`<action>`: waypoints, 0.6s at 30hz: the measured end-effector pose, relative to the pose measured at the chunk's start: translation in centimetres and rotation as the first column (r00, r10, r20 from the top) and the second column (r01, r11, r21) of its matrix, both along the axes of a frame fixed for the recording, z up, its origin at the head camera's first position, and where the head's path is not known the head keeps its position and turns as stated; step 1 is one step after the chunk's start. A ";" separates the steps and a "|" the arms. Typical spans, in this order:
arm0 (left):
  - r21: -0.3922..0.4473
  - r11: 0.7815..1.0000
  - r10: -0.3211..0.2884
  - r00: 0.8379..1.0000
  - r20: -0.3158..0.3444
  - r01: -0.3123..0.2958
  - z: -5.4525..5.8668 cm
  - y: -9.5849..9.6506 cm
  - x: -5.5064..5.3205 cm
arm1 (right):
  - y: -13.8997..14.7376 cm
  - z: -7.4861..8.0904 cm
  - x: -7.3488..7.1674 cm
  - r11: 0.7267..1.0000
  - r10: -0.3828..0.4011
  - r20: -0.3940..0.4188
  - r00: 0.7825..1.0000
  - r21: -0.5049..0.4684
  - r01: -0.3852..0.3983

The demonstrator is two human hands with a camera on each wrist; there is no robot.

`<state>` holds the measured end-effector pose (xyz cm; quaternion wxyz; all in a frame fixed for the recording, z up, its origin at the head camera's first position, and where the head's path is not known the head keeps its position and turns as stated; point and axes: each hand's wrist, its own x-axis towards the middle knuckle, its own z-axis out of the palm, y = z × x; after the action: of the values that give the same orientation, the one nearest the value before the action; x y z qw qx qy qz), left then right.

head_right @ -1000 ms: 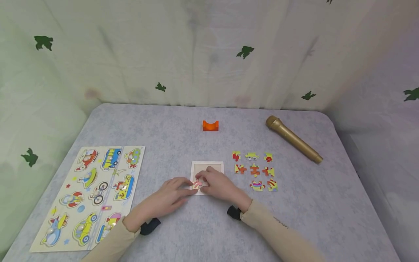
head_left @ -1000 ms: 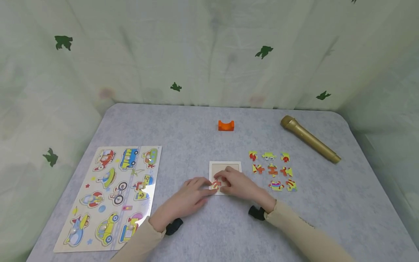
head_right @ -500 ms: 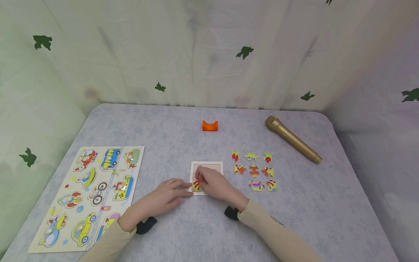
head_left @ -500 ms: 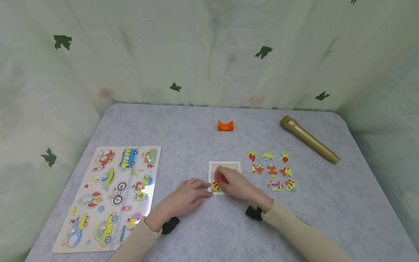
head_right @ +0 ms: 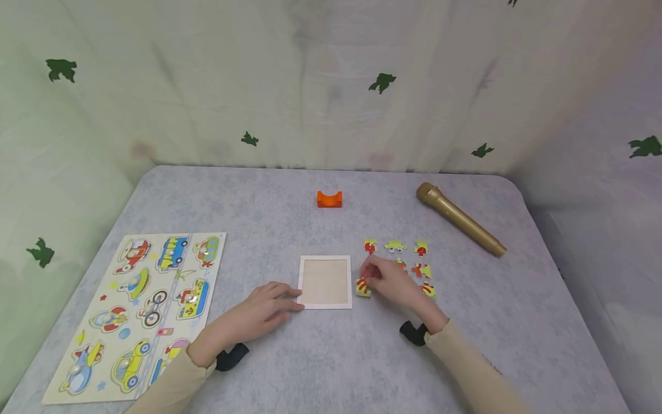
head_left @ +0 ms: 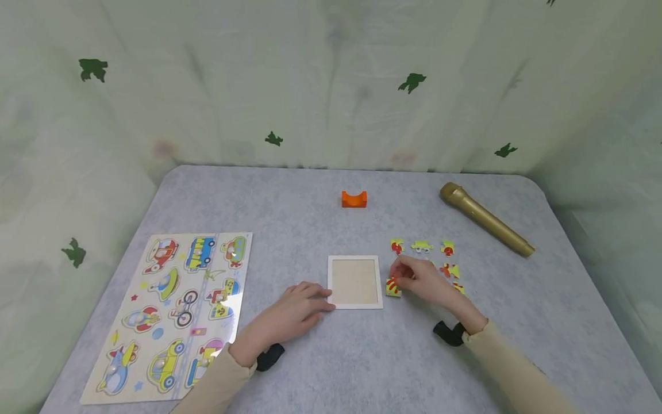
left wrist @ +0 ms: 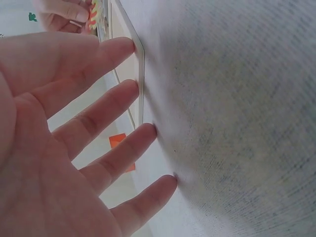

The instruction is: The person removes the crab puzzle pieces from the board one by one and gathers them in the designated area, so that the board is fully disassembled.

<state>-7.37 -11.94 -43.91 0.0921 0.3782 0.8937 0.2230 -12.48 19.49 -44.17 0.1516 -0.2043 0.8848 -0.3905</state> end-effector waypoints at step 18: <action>0.015 0.999 0.031 1.000 0.004 -0.031 -0.3 0.2 -0.3 | 1.9 -0.9 0.4 0.978 -0.037 -0.129 0.991 0.197 0.062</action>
<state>-7.65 -11.75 -44.26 0.0874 0.3645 0.8976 0.2319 -12.07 21.38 -45.09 0.1062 -0.1896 0.9322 -0.2893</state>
